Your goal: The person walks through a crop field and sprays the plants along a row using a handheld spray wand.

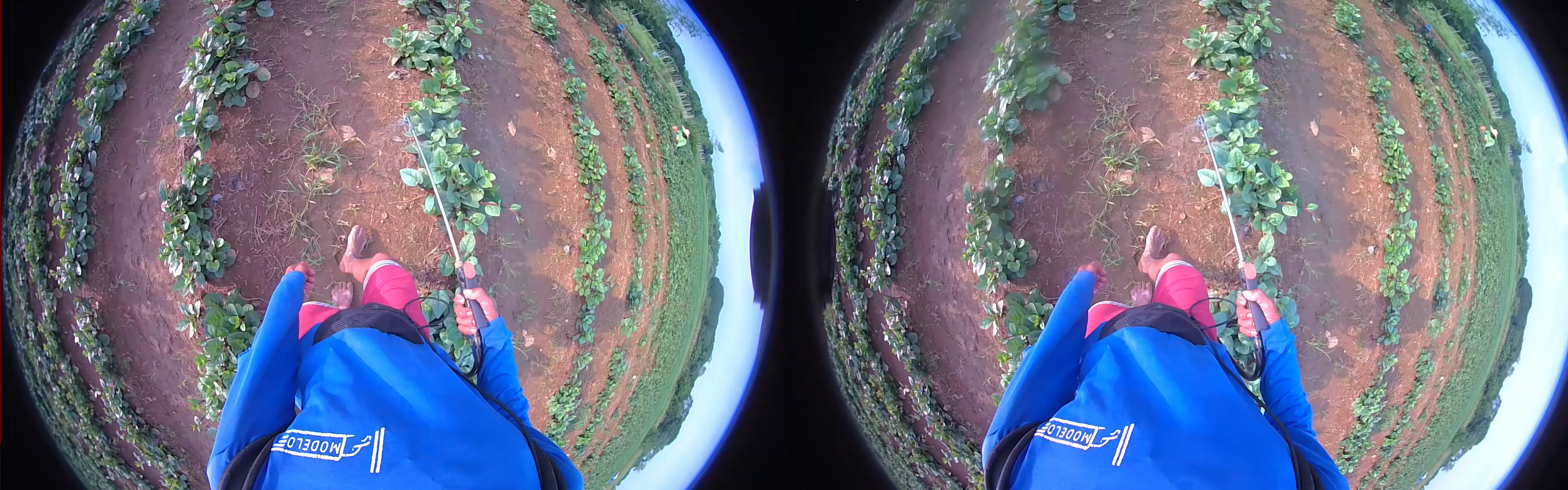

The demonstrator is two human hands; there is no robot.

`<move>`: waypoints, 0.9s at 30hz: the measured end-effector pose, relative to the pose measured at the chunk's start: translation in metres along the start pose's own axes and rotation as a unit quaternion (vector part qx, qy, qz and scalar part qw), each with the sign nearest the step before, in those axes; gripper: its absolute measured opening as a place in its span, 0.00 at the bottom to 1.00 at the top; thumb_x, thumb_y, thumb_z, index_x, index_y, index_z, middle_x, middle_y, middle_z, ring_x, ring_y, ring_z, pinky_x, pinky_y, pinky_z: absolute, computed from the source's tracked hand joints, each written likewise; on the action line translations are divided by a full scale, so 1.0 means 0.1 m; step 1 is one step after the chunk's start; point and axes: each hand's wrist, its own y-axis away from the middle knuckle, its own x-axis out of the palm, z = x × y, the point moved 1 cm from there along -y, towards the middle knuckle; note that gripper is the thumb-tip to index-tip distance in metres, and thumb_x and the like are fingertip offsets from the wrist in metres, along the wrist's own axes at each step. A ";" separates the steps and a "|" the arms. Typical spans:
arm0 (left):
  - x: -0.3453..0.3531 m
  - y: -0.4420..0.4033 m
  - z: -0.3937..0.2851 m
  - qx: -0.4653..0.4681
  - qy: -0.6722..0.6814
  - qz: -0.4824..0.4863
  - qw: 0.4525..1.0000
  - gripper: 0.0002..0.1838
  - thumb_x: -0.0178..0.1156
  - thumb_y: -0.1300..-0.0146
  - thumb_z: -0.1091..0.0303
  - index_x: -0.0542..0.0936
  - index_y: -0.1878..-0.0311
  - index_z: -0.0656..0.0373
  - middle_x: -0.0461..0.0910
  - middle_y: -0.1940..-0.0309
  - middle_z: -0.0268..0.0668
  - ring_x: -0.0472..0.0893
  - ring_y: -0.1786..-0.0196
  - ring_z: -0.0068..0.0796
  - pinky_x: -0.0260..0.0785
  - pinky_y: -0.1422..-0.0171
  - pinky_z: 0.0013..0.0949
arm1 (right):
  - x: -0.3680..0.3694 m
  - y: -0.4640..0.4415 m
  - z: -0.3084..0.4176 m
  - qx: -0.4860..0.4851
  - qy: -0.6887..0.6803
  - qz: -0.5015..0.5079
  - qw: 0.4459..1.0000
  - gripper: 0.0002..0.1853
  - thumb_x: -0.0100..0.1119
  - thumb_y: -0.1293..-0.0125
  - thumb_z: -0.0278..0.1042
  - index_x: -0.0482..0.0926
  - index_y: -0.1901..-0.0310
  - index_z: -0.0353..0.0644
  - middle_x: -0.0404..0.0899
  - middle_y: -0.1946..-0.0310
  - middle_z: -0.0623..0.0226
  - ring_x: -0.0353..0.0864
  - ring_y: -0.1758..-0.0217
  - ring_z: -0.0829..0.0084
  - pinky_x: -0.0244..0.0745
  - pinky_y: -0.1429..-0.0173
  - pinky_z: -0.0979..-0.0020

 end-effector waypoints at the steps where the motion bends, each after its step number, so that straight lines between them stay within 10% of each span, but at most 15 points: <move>1: -0.03 0.08 -0.02 -0.003 0.001 -0.009 1.000 0.14 0.50 0.50 0.60 0.77 0.69 0.60 0.77 0.77 0.41 0.73 0.80 0.32 0.65 0.79 0.36 | -0.04 0.03 -0.07 0.012 0.014 -0.009 1.000 0.13 0.47 0.43 0.46 0.68 0.69 0.44 0.65 0.85 0.70 0.63 0.88 0.73 0.60 0.86 0.67; 12: -0.02 -0.26 -1.29 -0.090 0.050 -0.038 0.994 0.12 0.47 0.51 0.64 0.76 0.74 0.63 0.75 0.84 0.40 0.70 0.87 0.29 0.60 0.86 0.31 | 0.75 -0.61 1.26 -0.066 0.068 -0.033 0.995 0.11 0.47 0.42 0.44 0.65 0.70 0.45 0.63 0.86 0.72 0.62 0.90 0.75 0.59 0.89 0.71; 20: 0.01 -0.31 -2.66 0.033 -0.007 -0.055 0.998 0.14 0.46 0.50 0.61 0.76 0.74 0.61 0.74 0.84 0.38 0.70 0.86 0.27 0.60 0.85 0.31 | 1.25 -1.04 2.40 -0.121 0.127 -0.181 0.968 0.12 0.50 0.44 0.46 0.65 0.75 0.47 0.63 0.88 0.73 0.62 0.91 0.76 0.61 0.90 0.70; 27: -0.10 -0.24 -3.37 0.039 -0.039 -0.060 0.997 0.15 0.45 0.48 0.61 0.76 0.70 0.61 0.77 0.79 0.40 0.73 0.83 0.29 0.64 0.83 0.30 | 1.77 -1.61 3.25 -0.145 0.115 -0.121 0.975 0.15 0.53 0.46 0.48 0.65 0.77 0.47 0.62 0.90 0.75 0.61 0.93 0.79 0.61 0.92 0.73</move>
